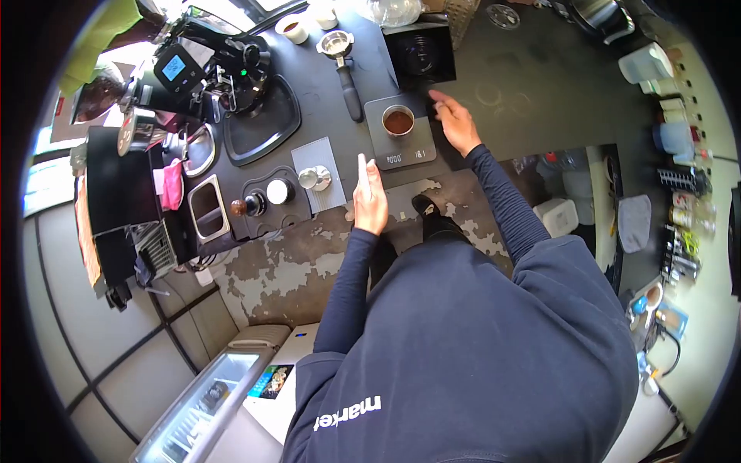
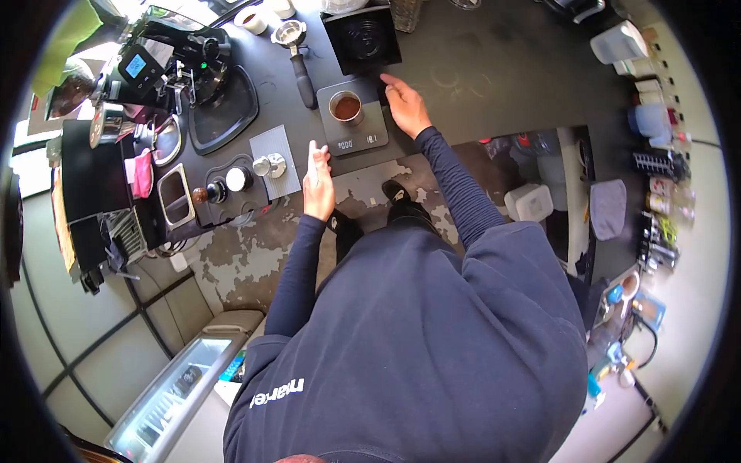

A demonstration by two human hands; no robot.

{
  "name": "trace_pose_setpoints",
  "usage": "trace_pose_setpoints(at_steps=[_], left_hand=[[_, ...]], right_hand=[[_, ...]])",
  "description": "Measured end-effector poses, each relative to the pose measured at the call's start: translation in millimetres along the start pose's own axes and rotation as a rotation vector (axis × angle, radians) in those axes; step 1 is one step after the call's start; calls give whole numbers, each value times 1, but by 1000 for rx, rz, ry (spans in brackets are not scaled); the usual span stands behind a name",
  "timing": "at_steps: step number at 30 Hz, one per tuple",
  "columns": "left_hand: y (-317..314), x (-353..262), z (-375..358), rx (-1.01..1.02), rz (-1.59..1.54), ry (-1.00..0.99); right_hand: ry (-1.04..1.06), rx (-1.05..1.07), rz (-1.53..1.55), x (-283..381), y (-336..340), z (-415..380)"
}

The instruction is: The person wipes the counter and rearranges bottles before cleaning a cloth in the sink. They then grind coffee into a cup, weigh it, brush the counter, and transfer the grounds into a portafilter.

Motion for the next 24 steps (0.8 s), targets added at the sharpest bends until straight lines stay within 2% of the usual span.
trace_pose_setpoints(at_steps=[2,4,6,8,10,12,14,18,20,22,24], left_hand=[[17,-14,-25,64,53,-114],[38,-14,-55,225,-68,-174],[61,22,-88,504,-219,-44],[89,56,-122,626,-273,126],[116,92,-146,556,-298,218],[138,120,-156,489,-265,320],[148,104,-145,529,-194,306],[128,36,-91,623,-73,-86],[109,-11,-66,676,-125,-55],[98,-82,-50,606,8,-260],[82,-112,-44,601,-87,-429]], right_hand=[[-31,-180,50,5,23,-16],[52,-408,100,15,42,-50],[-42,-547,107,9,54,-92],[-108,-598,221,-11,53,-130],[-218,-598,287,-21,39,-167],[-225,-583,233,-20,24,-199],[-198,-595,83,-16,16,-222],[-174,-611,20,-16,14,-233],[-161,-583,31,-15,20,-224],[-134,-557,140,-4,26,-208],[-84,-540,120,10,31,-187]])
Point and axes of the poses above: each hand's wrist, its own z-axis towards the middle knuckle, its own y-axis out of the back of the hand, x = y × z, the point moved 6 cm from there along z, towards the middle knuckle, and after that the axes turned 9 degrees about -y, right-handed, at the moved point
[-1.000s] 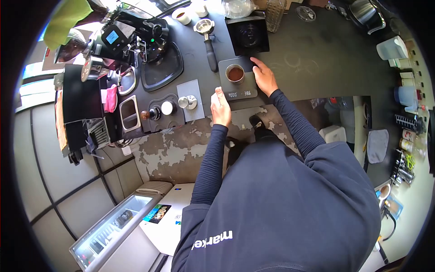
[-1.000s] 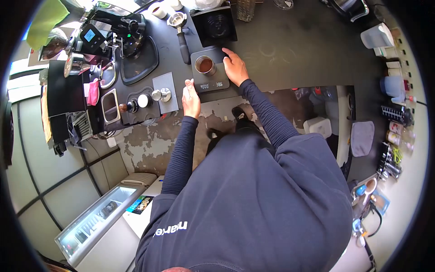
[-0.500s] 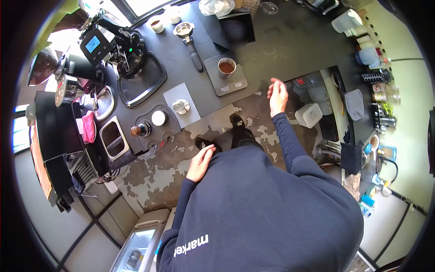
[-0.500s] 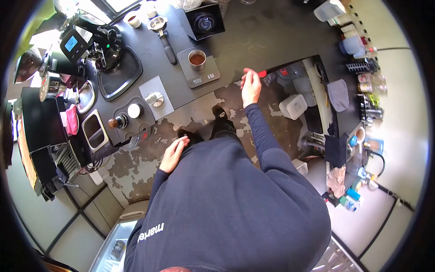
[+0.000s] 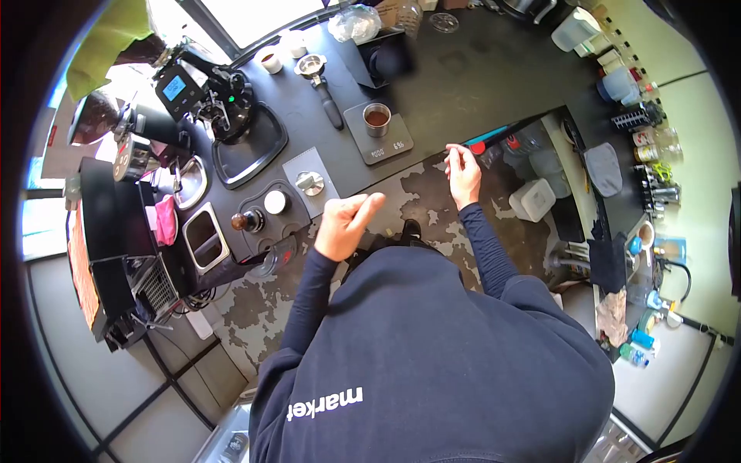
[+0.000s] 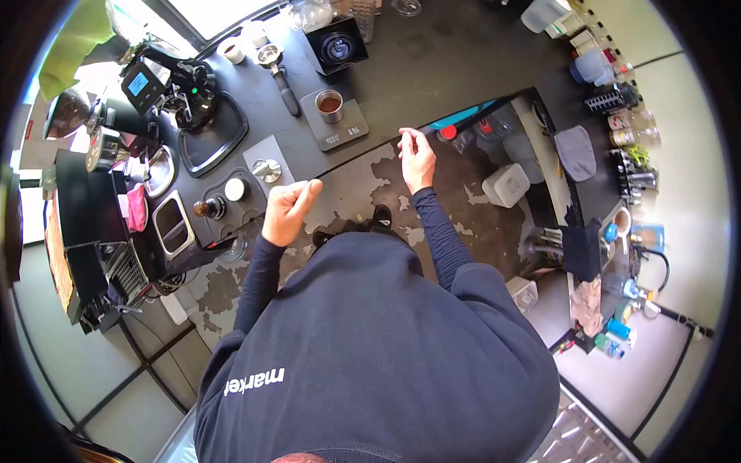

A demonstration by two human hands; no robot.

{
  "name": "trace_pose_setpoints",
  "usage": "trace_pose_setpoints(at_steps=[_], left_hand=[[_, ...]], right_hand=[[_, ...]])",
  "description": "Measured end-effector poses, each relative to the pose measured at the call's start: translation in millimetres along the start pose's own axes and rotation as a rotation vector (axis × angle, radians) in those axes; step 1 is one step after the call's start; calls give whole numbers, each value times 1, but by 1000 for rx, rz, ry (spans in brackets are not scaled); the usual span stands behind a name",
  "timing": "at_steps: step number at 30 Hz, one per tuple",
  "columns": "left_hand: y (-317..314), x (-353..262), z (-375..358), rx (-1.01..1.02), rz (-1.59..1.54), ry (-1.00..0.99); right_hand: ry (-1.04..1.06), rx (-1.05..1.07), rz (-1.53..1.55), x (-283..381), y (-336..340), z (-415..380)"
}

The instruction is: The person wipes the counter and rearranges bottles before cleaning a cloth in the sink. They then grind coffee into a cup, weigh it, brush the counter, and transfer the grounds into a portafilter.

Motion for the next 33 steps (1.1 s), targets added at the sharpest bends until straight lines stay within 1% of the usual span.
trace_pose_setpoints(at_steps=[1,2,3,4,5,6,7,8,9,10,11,12,13,15,16,17,19,20,21,22,24,25,26,27,28,29,30,32,33], left_hand=[[-6,-14,7,-27,-9,-78],[-14,-27,10,-39,-47,-87],[-25,-46,12,-50,-45,-75],[-38,-51,11,-56,-175,-89],[-49,-41,4,10,-191,11],[-54,-39,1,81,-227,11],[-58,-35,-7,82,-375,121],[-51,-34,-10,11,-258,50],[-38,-33,-16,-128,-185,1],[-26,-34,-22,-258,-116,-54],[-8,-30,-29,-299,62,-70],[9,-20,-37,-428,-12,77],[30,-12,-46,-449,144,101],[74,-5,-47,-524,412,87],[97,-10,-39,-579,522,46],[117,-25,-28,-650,680,-157],[153,1,-19,-595,649,-150],[172,20,-17,-549,448,-91],[189,9,-11,-531,399,-171],[206,4,-8,-640,361,-194],[242,32,-7,-662,346,-91],[259,32,-8,-794,439,-99],[277,53,-5,-832,407,-93],[292,69,-1,-802,484,-40],[304,81,4,-771,563,11],[312,84,12,-745,635,21],[317,86,17,-734,628,17],[322,95,29,-696,597,94],[323,96,32,-752,550,43]], right_hand=[[114,10,-65,7,-8,11],[234,33,-121,16,-21,21],[257,122,-218,30,-37,25],[297,225,-308,48,-54,26],[374,307,-410,57,-74,31],[411,331,-472,64,-92,34],[404,372,-483,75,-109,34],[391,400,-503,81,-121,34],[460,423,-439,69,-134,44],[526,433,-379,73,-146,45],[505,435,-387,70,-149,45],[477,472,-378,76,-152,39],[415,554,-328,86,-159,29],[280,730,-252,119,-178,-7],[291,825,-255,138,-192,-26],[296,879,-207,153,-207,-43],[317,960,-136,176,-242,-68],[341,988,-111,186,-262,-74],[408,969,-92,195,-281,-73],[424,1024,19,207,-301,-72],[191,896,161,185,-350,-35],[300,747,-1,185,-369,-22],[402,596,-157,185,-387,-9],[489,560,-223,181,-410,2],[622,525,-299,178,-431,13],[599,553,-317,174,-450,21],[577,580,-333,175,-465,24],[526,572,-374,173,-484,30],[521,558,-409,173,-490,32]])
Point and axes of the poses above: each hand's wrist, its own z-axis towards the middle knuckle, its own y-axis out of the back of the hand, x = y × z, the point moved 6 cm from there along z, towards the middle knuckle, and after that the axes turned 9 degrees about -y, right-handed, at the moved point
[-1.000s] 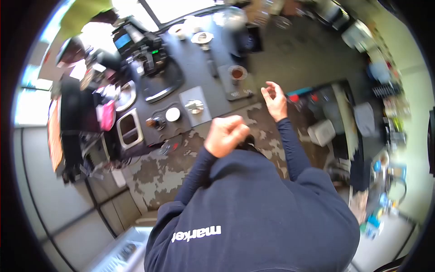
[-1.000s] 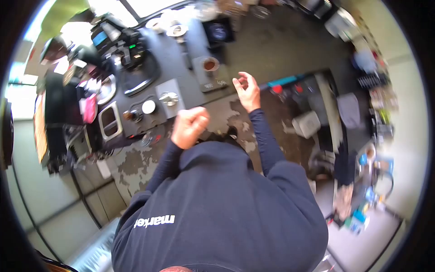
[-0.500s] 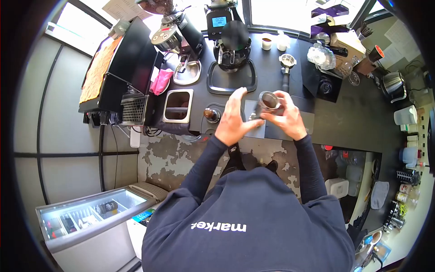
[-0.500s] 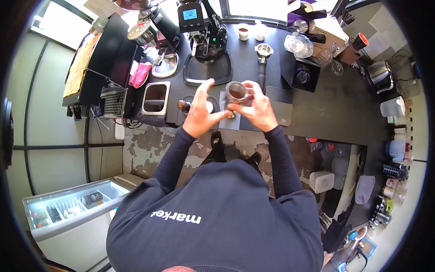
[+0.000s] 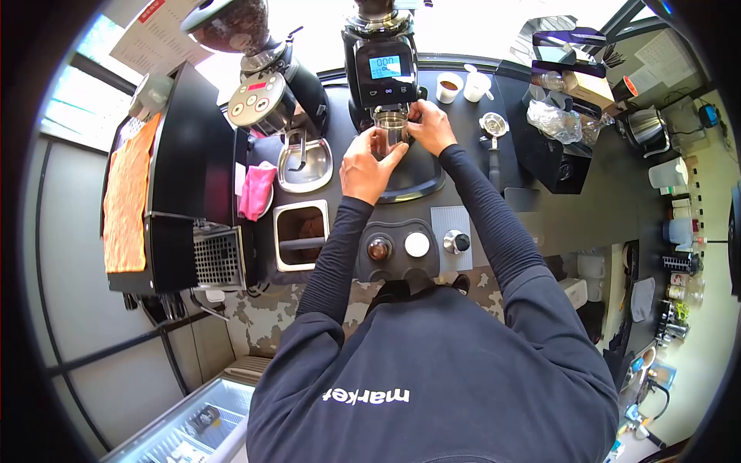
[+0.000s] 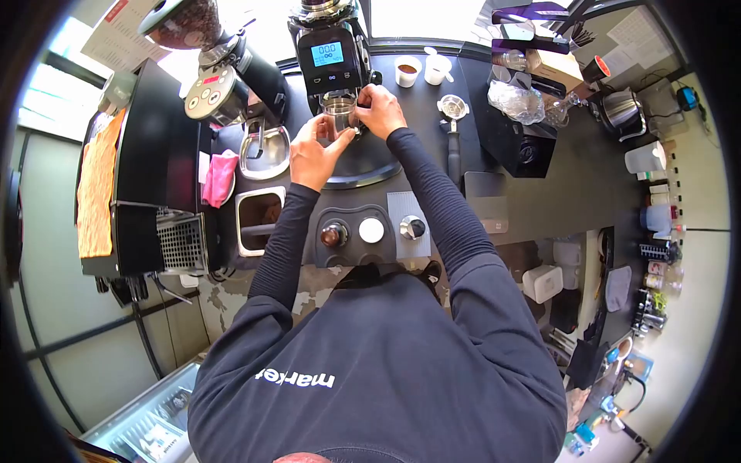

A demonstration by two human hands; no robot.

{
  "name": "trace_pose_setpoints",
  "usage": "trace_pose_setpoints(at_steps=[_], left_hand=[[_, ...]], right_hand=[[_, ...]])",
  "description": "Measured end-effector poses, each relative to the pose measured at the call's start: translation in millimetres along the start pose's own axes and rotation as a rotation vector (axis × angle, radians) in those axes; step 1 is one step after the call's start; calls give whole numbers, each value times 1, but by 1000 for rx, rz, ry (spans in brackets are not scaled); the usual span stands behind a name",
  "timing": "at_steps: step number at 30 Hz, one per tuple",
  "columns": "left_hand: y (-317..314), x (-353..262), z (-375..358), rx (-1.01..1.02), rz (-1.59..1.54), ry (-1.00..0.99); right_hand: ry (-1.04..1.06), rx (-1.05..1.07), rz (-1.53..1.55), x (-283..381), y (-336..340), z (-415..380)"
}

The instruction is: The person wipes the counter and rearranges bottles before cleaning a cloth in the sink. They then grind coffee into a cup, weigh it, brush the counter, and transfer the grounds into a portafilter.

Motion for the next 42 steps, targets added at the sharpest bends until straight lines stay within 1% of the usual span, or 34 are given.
trace_pose_setpoints(at_steps=[1,3,5,7,9,10,11,13,16,20,23,33,39,42], left_hand=[[-3,2,2,12,-4,-3],[-1,11,4,-60,-27,105],[-6,14,10,-10,-9,103],[-6,13,13,-55,92,32],[-8,15,12,-26,98,48],[-8,15,12,-26,97,58],[-7,15,11,-26,98,68],[-6,14,14,-16,87,72],[-5,15,14,5,97,65],[-4,13,15,11,129,52],[-4,12,17,25,134,60],[-4,11,16,10,114,51],[-5,12,15,6,123,37],[-6,14,14,-27,115,2]], right_hand=[[-16,-2,-33,0,-4,4],[-33,-44,-33,3,-7,11],[-87,-83,-152,6,-5,17],[-90,-106,-174,16,-1,13],[-50,-103,-179,24,3,7],[-4,-108,-229,21,2,9],[-10,-110,-230,18,4,8],[72,-40,-287,23,4,8],[32,-35,-324,22,3,10],[17,-34,-268,22,5,10],[34,-58,-284,18,4,12],[56,-22,-297,15,6,14],[74,-2,-280,13,8,17],[73,-19,-308,20,8,18]])
Point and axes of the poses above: each hand's wrist, its own z-axis towards the middle knuckle, its own y-axis out of the back of the hand, x = y × z, the point moved 6 cm from there along z, towards the middle knuckle, and after that the axes turned 9 degrees about -y, right-handed, at the moved point
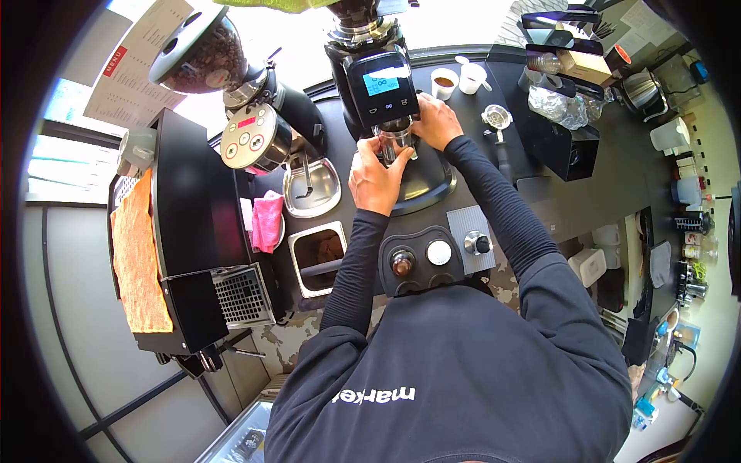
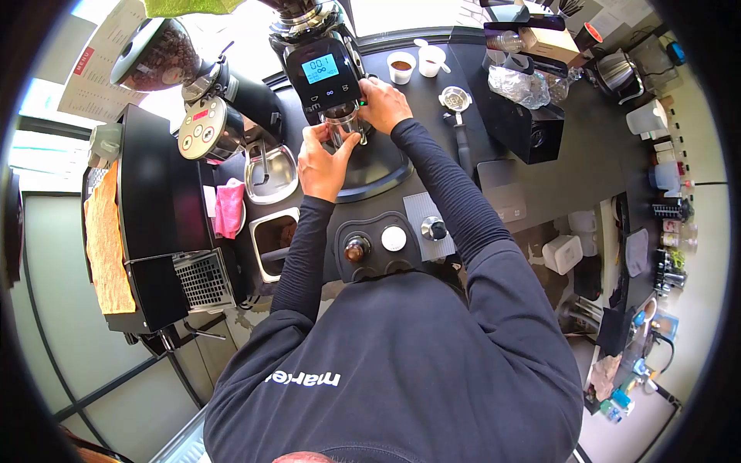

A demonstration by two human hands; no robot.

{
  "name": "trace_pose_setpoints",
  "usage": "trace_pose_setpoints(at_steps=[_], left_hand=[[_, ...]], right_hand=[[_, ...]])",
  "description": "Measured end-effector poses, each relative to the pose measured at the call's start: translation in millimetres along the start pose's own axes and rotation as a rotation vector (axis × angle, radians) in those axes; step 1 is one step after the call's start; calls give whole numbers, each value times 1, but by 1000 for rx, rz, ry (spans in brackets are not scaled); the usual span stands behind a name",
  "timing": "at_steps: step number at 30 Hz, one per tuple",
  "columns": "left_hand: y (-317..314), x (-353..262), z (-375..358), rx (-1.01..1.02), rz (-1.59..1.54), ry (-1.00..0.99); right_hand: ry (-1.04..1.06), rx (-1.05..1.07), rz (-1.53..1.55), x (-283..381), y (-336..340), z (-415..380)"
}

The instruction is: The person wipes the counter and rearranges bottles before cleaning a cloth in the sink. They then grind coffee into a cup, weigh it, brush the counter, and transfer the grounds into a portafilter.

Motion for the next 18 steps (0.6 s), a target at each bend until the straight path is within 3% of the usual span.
trace_pose_setpoints(at_steps=[11,15,18], left_hand=[[0,-1,-2,25,-11,42],[5,-5,-6,23,-67,50],[18,-19,-28,86,-199,76]], right_hand=[[-58,13,-3,-11,19,-25],[-13,-96,99,-26,43,-61],[-165,88,323,-28,58,-113]])
Point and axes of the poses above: each hand's wrist, its own z-axis towards the middle knuckle, its own y-axis out of the back of the hand, x = y × z, the point moved 6 cm from there along z, towards the middle knuckle, and after that the axes turned 9 degrees about -y, right-handed, at the moved point
